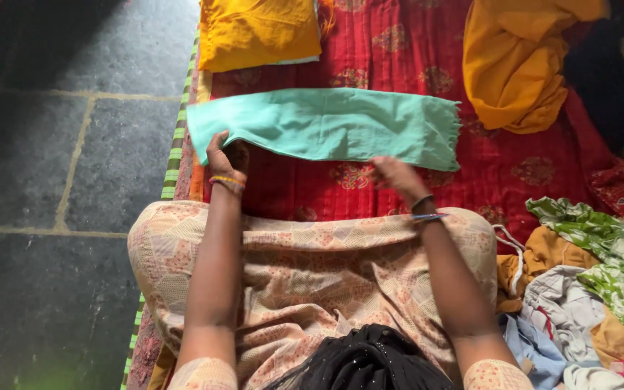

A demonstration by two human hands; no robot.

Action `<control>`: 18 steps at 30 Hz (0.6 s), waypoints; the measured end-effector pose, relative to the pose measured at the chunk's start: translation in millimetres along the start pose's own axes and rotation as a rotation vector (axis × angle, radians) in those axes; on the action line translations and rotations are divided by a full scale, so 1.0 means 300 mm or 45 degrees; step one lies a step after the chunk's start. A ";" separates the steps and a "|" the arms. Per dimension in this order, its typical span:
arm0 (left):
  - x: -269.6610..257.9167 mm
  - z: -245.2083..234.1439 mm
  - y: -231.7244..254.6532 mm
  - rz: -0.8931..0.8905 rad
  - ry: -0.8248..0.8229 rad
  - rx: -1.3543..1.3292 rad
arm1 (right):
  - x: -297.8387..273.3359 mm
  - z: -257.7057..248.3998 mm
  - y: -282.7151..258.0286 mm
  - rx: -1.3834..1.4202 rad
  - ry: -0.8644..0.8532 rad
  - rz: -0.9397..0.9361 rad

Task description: The person folds a yellow garment and then a light blue garment on a red patterned mat. They smooth and align the fabric, fold each item into a compact rectangle, and place the finished folds aside.

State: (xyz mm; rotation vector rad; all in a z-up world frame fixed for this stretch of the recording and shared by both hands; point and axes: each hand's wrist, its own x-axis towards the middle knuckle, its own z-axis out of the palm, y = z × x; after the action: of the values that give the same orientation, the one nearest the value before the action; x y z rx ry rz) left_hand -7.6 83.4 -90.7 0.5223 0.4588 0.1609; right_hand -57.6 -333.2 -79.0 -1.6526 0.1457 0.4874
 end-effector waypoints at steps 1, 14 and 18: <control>-0.042 0.035 0.010 -0.024 -0.128 -0.041 | -0.026 0.070 -0.011 0.084 -0.127 0.022; -0.425 0.168 0.351 -0.104 -0.554 -0.116 | 0.131 0.012 0.168 1.184 0.359 -0.098; -0.420 0.212 0.426 -0.031 -0.717 -0.032 | 0.073 -0.176 0.077 0.652 0.821 -0.611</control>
State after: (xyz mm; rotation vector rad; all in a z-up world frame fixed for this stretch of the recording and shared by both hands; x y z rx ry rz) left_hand -94.2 131.5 71.9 0.5121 -0.0865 -0.0076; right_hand -34.5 -383.9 -105.2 -1.2239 0.3090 -0.4331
